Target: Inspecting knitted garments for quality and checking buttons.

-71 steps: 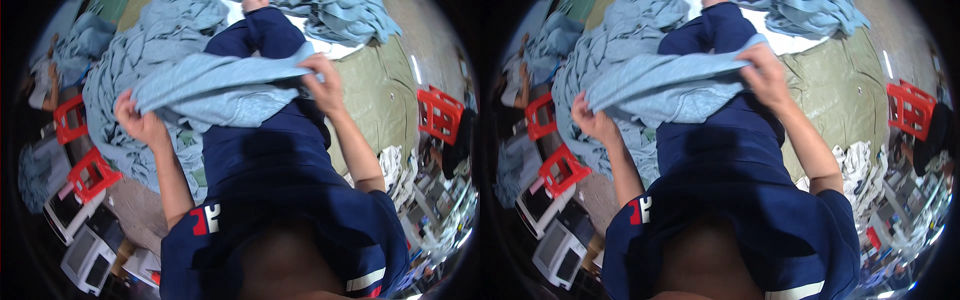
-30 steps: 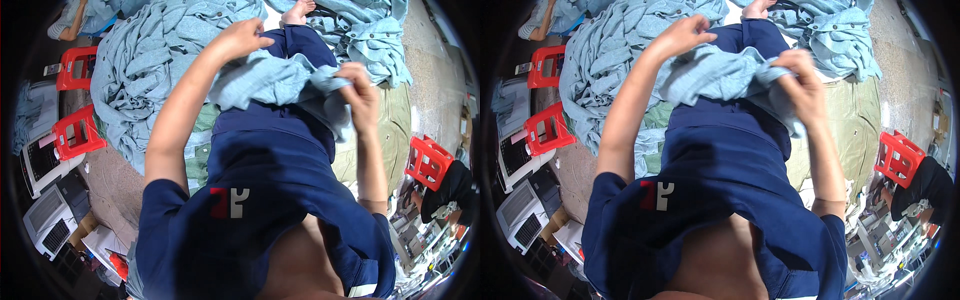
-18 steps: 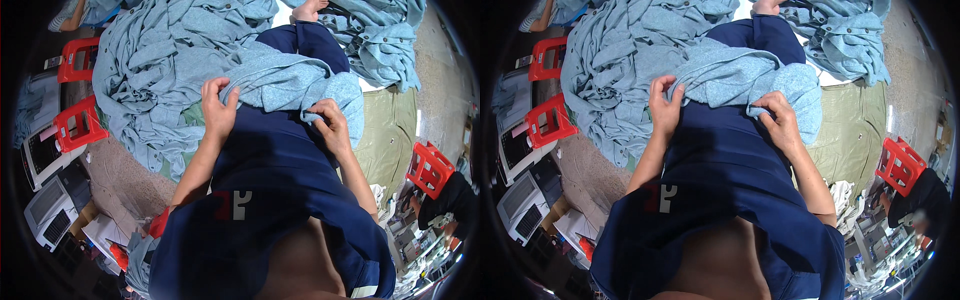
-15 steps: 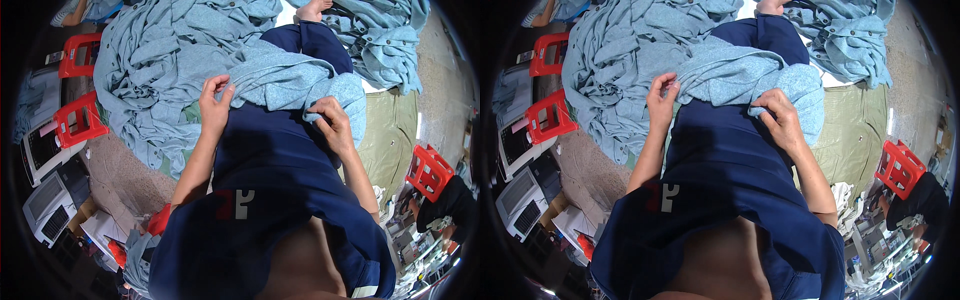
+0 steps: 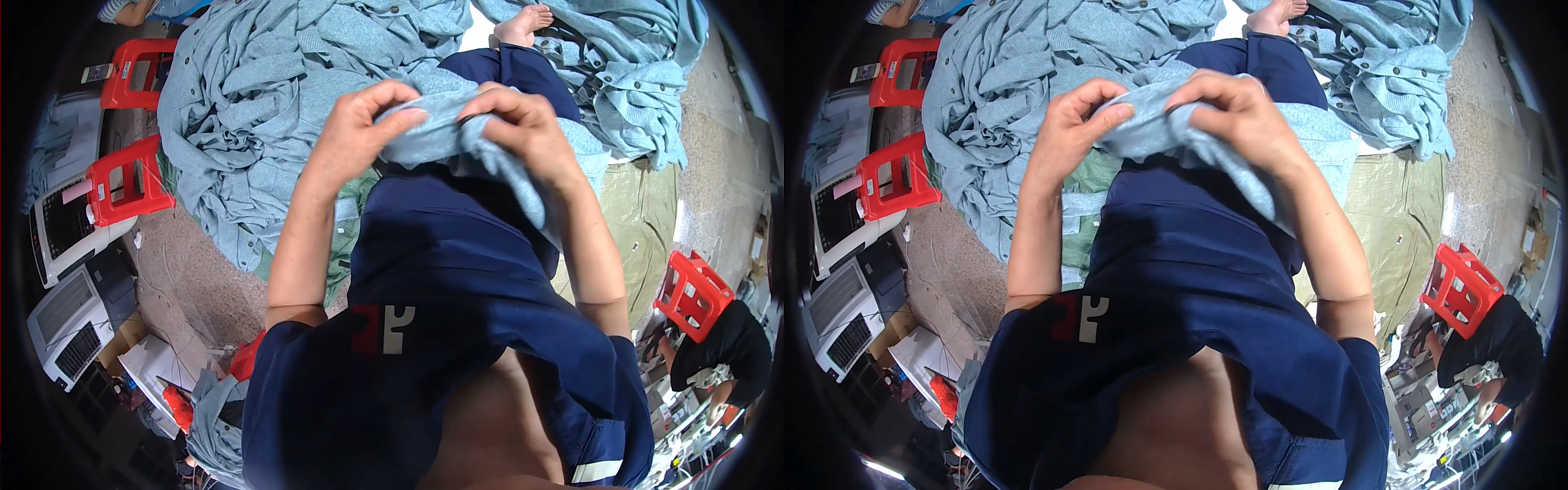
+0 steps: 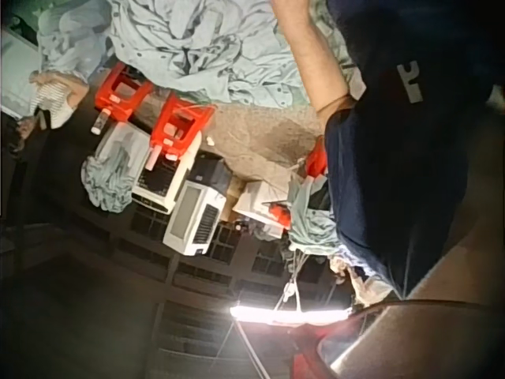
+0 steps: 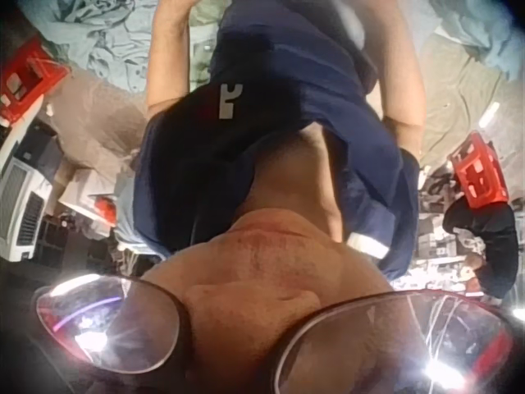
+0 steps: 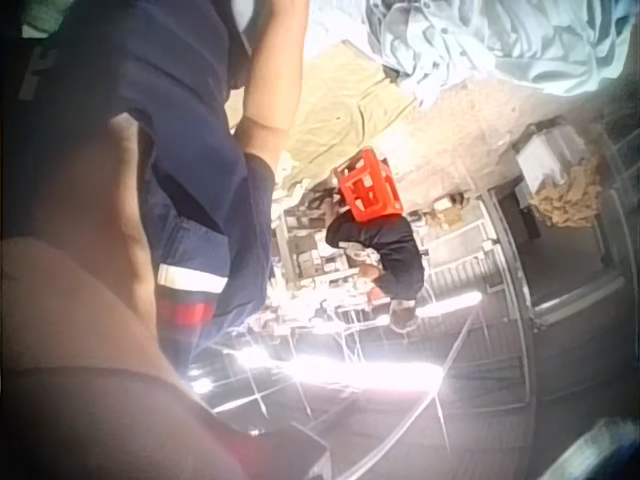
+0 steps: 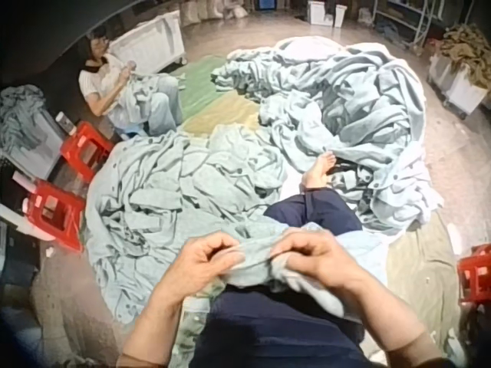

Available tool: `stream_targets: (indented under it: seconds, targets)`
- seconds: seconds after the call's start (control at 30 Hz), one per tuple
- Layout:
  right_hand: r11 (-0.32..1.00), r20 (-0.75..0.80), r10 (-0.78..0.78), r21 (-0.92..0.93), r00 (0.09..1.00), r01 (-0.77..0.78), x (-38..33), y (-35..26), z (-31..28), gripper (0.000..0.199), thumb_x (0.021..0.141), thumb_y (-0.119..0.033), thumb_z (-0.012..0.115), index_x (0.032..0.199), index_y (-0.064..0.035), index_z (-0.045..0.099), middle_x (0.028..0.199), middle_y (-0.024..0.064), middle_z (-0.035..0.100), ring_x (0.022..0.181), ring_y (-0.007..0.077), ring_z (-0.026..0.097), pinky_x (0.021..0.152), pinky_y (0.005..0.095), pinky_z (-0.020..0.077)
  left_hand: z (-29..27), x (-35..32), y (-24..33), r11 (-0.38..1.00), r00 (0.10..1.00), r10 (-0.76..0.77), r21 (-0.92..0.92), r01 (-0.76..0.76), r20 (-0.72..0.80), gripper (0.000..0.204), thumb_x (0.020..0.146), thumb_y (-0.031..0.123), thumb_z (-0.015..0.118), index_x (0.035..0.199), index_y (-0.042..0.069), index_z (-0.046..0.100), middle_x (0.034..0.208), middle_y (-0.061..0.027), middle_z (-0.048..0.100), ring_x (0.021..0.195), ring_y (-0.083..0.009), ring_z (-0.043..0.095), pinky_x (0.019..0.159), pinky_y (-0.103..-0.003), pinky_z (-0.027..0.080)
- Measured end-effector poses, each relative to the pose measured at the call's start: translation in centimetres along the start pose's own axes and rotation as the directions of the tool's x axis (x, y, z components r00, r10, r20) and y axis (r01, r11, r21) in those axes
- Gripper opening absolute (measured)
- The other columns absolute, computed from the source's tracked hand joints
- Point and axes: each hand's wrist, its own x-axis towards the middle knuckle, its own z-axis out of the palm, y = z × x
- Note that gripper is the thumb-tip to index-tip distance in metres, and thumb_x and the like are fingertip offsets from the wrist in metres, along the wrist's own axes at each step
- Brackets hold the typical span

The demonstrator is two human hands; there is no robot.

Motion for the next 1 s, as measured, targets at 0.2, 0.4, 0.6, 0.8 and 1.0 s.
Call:
stream_targets:
  seconds: [0.2, 0.4, 0.6, 0.8, 1.0]
  targets:
    - [0.999, -0.138, -0.012, 0.047, 0.990, 0.019, 0.0, 1.7, -2.7, 0.017, 0.083, 0.000, 0.060, 0.098, 0.0013, 0.068, 0.091, 0.0001, 0.065, 0.086, 0.0078, 0.059, 0.084, 0.0215, 0.0457, -1.6, 0.2, -3.4, 0.991, 0.990, -0.124, 0.035, 0.127, -0.070, 0.018, 0.086, 0.017, 0.068, 0.095, 0.001, 0.066, 0.080, 0.0040, 0.060, 0.075, -0.0046, 0.050, 0.067, -0.021, 0.040]
    - [0.725, -0.259, -0.495, -0.650, 0.829, 0.229, -0.2, 1.1, -1.3, 0.024, 0.073, 0.004, 0.065, 0.095, -0.0054, 0.071, 0.097, 0.0065, 0.056, 0.085, 0.0184, 0.059, 0.074, 0.0270, 0.0476, -1.1, 1.0, -2.7, 0.989, 0.983, -0.103, -0.126, 0.084, -0.153, 0.019, 0.080, 0.016, 0.074, 0.093, 0.004, 0.067, 0.078, 0.0026, 0.061, 0.073, -0.0059, 0.051, 0.067, -0.021, 0.039]
    - [0.299, 0.078, -0.831, -0.772, 0.551, 0.561, -2.4, -0.9, 2.3, 0.025, 0.066, 0.003, 0.070, 0.089, -0.0037, 0.065, 0.083, 0.0058, 0.059, 0.066, 0.0196, 0.062, 0.051, 0.0291, 0.0493, 2.5, 1.0, 2.4, 0.875, 0.978, -0.176, -0.438, 0.207, 0.110, 0.016, 0.087, 0.016, 0.067, 0.091, 0.001, 0.068, 0.083, 0.0009, 0.064, 0.078, -0.0049, 0.054, 0.073, -0.021, 0.041]
    - [0.324, 0.162, -0.728, -0.775, 0.666, 0.542, -3.2, -0.2, 0.9, 0.020, 0.069, 0.002, 0.069, 0.087, -0.0036, 0.063, 0.084, 0.0063, 0.059, 0.068, 0.0195, 0.063, 0.054, 0.0291, 0.0506, 3.8, 1.3, 2.6, 0.963, 0.973, -0.117, -0.216, 0.160, 0.200, 0.021, 0.092, 0.019, 0.062, 0.093, -0.001, 0.067, 0.081, 0.0029, 0.061, 0.077, -0.0042, 0.051, 0.072, -0.020, 0.041]
    - [0.470, 0.117, -0.644, -0.719, 0.756, 0.512, -3.1, 0.5, 1.0, 0.020, 0.070, 0.003, 0.068, 0.088, -0.0042, 0.062, 0.085, 0.0077, 0.057, 0.069, 0.0229, 0.063, 0.056, 0.0315, 0.0509, 4.0, 0.6, 1.4, 0.988, 0.975, -0.100, -0.099, 0.121, 0.197, 0.017, 0.090, 0.013, 0.064, 0.097, -0.002, 0.064, 0.083, 0.0037, 0.059, 0.077, -0.0035, 0.049, 0.069, -0.020, 0.042]
